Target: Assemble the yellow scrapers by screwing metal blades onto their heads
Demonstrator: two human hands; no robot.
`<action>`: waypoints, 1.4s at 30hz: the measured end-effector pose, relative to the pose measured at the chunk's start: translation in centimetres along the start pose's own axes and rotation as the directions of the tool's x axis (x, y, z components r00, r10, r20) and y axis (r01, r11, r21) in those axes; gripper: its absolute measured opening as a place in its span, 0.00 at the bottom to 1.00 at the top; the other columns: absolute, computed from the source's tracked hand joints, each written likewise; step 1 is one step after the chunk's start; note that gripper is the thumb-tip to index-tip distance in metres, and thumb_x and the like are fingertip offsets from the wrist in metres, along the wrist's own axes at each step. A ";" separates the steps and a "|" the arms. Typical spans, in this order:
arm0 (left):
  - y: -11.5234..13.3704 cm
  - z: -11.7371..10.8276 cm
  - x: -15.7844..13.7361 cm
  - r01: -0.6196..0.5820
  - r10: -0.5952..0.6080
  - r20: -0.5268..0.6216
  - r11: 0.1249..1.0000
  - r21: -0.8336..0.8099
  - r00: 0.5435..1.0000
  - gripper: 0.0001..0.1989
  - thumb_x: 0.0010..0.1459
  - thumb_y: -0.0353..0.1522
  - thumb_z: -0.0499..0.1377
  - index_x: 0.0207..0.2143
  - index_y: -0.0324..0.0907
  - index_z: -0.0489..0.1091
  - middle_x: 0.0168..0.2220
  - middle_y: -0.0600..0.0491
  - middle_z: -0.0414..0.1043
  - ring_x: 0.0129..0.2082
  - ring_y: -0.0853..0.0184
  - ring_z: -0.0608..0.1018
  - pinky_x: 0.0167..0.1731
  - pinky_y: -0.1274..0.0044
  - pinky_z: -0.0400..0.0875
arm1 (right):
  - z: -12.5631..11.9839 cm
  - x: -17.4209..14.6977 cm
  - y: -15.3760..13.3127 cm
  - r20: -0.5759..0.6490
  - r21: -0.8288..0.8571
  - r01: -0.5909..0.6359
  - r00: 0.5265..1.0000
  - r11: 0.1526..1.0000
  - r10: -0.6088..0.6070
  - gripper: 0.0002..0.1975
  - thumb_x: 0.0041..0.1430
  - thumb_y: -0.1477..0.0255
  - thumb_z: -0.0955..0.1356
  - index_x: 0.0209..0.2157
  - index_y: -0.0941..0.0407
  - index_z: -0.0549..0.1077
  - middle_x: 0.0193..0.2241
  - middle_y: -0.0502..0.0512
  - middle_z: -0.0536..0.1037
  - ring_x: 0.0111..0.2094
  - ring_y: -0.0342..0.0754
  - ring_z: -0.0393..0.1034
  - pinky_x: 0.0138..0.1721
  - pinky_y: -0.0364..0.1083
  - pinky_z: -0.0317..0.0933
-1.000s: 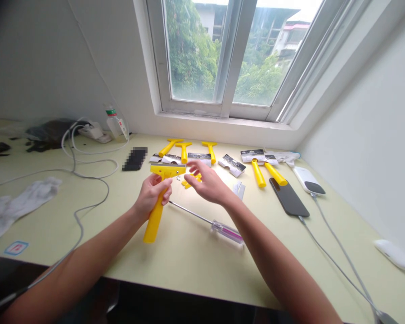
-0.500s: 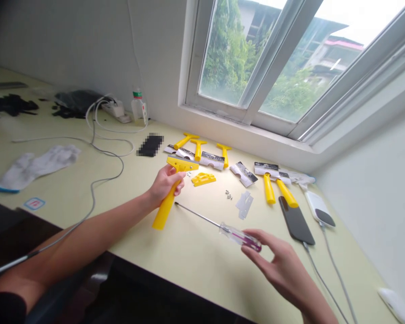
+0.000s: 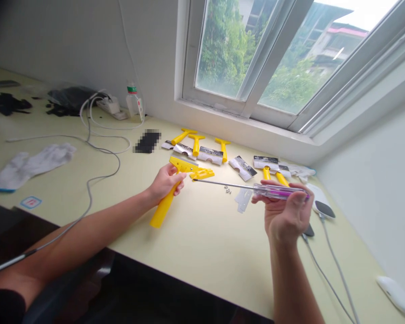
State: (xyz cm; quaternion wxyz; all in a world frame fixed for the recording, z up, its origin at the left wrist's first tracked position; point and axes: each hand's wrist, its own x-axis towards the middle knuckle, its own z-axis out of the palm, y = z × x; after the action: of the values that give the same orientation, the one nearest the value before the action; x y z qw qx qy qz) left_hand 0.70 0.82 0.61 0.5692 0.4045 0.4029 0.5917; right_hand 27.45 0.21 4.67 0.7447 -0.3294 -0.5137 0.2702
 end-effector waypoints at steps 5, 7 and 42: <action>-0.2 0.2 -0.2 0.022 -0.022 0.023 1.000 0.003 0.999 0.16 0.47 0.31 0.66 0.36 0.41 0.62 0.38 0.53 0.68 0.15 0.80 0.67 0.09 0.84 0.59 | -0.4 -0.3 0.6 -0.048 0.008 0.004 0.999 1.000 -0.003 0.16 0.60 0.54 0.65 0.40 0.50 0.64 0.29 0.53 0.80 0.23 0.52 0.75 0.18 0.51 0.68; -0.1 0.2 -0.2 0.023 -0.023 0.024 1.000 0.005 0.999 0.16 0.47 0.31 0.66 0.36 0.40 0.62 0.36 0.54 0.68 0.15 0.80 0.67 0.09 0.84 0.59 | -0.2 -0.4 0.7 -0.064 0.010 -0.015 0.998 1.000 0.015 0.17 0.59 0.53 0.66 0.41 0.49 0.63 0.29 0.53 0.80 0.26 0.54 0.76 0.19 0.52 0.69; -0.7 0.0 -0.1 -0.058 0.055 0.023 0.990 0.132 0.998 0.11 0.50 0.28 0.62 0.37 0.39 0.65 0.47 0.48 0.69 0.14 0.80 0.69 0.08 0.83 0.60 | 0.0 -1.9 0.8 0.087 -0.422 0.477 0.868 0.771 -0.489 0.15 0.59 0.64 0.69 0.46 0.53 0.69 0.43 0.59 0.68 0.47 0.59 0.71 0.31 0.56 0.74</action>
State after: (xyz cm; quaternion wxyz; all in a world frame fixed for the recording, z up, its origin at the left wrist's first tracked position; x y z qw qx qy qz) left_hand 0.95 0.79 -0.04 0.5279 0.4581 0.4243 0.5757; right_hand 26.78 -0.66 2.97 0.7046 -0.3460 -0.6171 -0.0546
